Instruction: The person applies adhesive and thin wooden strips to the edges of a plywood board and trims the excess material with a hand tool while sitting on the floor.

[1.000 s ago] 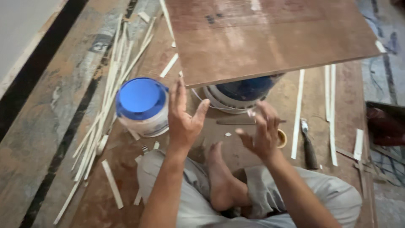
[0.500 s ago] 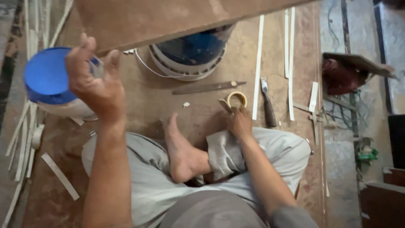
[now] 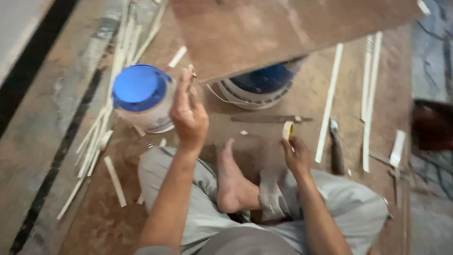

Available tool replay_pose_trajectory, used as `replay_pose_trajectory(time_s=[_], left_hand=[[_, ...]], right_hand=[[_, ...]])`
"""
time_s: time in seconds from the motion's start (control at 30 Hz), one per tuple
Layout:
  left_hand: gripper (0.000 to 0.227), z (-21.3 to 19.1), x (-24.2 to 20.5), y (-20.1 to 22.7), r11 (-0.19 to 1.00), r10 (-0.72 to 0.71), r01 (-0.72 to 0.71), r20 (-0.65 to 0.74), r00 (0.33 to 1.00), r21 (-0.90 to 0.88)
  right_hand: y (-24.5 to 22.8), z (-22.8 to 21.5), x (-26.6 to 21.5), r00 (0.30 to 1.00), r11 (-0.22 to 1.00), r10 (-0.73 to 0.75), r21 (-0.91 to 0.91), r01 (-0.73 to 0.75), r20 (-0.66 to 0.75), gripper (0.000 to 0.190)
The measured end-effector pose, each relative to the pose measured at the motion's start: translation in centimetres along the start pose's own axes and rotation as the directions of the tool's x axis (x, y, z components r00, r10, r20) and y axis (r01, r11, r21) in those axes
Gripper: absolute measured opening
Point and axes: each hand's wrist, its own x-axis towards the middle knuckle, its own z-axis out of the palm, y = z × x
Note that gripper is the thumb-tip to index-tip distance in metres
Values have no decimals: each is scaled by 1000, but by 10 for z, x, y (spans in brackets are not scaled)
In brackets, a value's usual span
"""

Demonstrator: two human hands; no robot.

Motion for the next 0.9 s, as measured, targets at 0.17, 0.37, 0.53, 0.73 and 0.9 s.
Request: replay_pose_trajectory(time_s=[0.17, 0.37, 0.53, 0.73, 0.9], left_hand=[[39, -11, -23, 23, 1000, -30, 29, -73, 997, -8], [78, -42, -31, 58, 995, 95, -70, 390, 916, -78], [47, -46, -30, 59, 999, 44, -42, 440, 897, -15], [11, -49, -16, 58, 993, 103, -115, 427, 899, 1], [6, -50, 38, 43, 951, 219, -293, 453, 864, 99]], right_hand=[[-79, 4, -26, 957, 833, -40, 538, -126, 286, 11], [-142, 24, -18, 943, 630, -175, 768, -114, 284, 10], [-154, 32, -26, 934, 617, -241, 784, -60, 262, 7], [-182, 45, -27, 943, 666, -199, 742, -70, 267, 12], [-224, 70, -7, 946, 728, 23, 643, -237, 323, 24]])
